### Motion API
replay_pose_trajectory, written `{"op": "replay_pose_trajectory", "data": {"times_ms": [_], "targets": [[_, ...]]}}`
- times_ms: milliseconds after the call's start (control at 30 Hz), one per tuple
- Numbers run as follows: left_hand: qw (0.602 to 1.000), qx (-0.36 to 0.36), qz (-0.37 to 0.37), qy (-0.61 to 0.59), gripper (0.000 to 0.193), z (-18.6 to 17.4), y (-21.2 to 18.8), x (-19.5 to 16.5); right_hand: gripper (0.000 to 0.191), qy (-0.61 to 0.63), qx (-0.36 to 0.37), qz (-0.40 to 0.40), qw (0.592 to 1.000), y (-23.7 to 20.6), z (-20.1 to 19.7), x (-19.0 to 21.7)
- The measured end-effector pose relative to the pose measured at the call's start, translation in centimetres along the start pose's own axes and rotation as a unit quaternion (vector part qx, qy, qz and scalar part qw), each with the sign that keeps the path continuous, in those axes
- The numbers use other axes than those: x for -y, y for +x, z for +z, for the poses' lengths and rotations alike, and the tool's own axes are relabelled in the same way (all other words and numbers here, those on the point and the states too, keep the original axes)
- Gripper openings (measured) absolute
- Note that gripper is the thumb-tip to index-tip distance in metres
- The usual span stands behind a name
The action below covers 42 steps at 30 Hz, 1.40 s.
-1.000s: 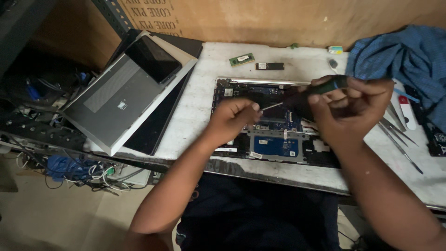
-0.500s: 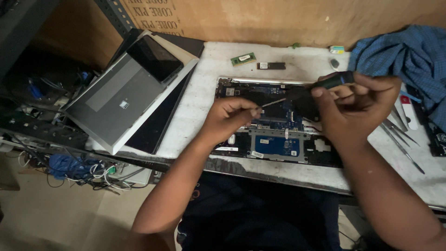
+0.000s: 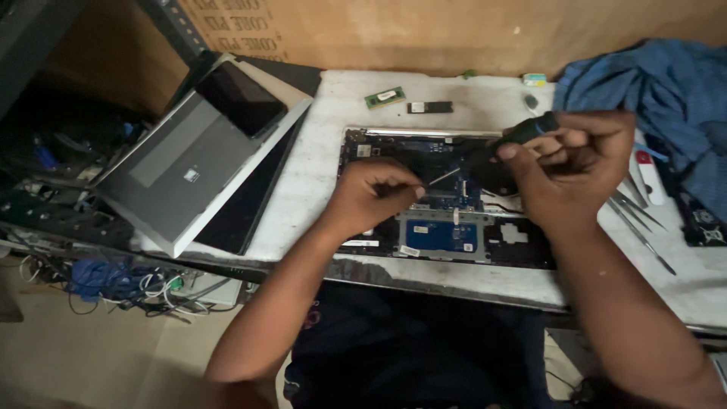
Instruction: The person repairs a disassembled laptop on a workbench, using a screwdriver to unscrew and pry components on the exposed motherboard. They remove a RAM module from its slot, set it on the bench, and continue loosening and adjusting parts on the board by hand and with the screwdriver.
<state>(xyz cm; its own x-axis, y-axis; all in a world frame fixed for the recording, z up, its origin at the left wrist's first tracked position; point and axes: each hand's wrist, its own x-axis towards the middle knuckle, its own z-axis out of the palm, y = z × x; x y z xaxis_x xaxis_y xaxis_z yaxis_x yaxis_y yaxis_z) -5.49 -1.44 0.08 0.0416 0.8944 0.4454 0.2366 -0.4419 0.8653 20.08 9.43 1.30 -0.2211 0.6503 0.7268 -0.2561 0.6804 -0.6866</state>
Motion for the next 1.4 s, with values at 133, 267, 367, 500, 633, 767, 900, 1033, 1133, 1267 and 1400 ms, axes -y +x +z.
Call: {"op": "replay_pose_trajectory", "data": {"times_ms": [133,267,367,500,633,767,900,1033,1133,1267,1400], "targets": [[0.996,0.066,0.011,0.060,0.008,0.7,2.0,-1.4,0.050,-0.035,-0.010,0.006,0.999,0.8,-1.5,0.4],[0.990,0.085,0.046,0.102,0.010,2.9,4.7,-1.8,0.045,-0.071,-0.002,-0.010,0.997,2.8,-4.3,0.0],[0.986,0.094,0.068,0.116,0.011,5.1,6.7,-1.4,0.047,-0.100,-0.006,0.004,0.995,3.7,-6.2,-0.7],[0.979,0.100,0.092,0.151,0.011,7.6,9.5,0.1,0.046,-0.081,0.009,-0.007,0.997,4.9,-7.6,-2.5],[0.968,0.079,0.130,0.200,0.009,9.0,11.3,2.3,0.044,-0.119,0.016,-0.021,0.993,5.3,-8.1,-3.7],[0.965,0.082,0.128,0.212,0.008,9.9,12.8,4.7,0.042,-0.171,0.027,-0.052,0.984,5.5,-7.7,-4.3],[0.956,0.083,0.153,0.237,0.009,10.3,13.5,6.6,0.042,-0.256,0.012,-0.064,0.964,5.8,-7.1,-4.2],[0.956,0.123,0.126,0.235,0.009,10.4,13.8,7.7,0.038,-0.240,0.032,-0.065,0.968,6.0,-6.7,-3.9],[0.959,0.112,0.136,0.223,0.009,10.4,13.7,7.9,0.036,-0.248,0.031,-0.064,0.966,6.0,-6.6,-3.6],[0.960,0.106,0.141,0.220,0.010,10.1,13.5,7.6,0.036,-0.259,0.039,-0.076,0.962,6.1,-6.3,-3.2],[0.959,0.104,0.146,0.221,0.011,10.1,13.5,7.2,0.037,-0.267,0.041,-0.079,0.960,6.1,-6.1,-2.9]]}}
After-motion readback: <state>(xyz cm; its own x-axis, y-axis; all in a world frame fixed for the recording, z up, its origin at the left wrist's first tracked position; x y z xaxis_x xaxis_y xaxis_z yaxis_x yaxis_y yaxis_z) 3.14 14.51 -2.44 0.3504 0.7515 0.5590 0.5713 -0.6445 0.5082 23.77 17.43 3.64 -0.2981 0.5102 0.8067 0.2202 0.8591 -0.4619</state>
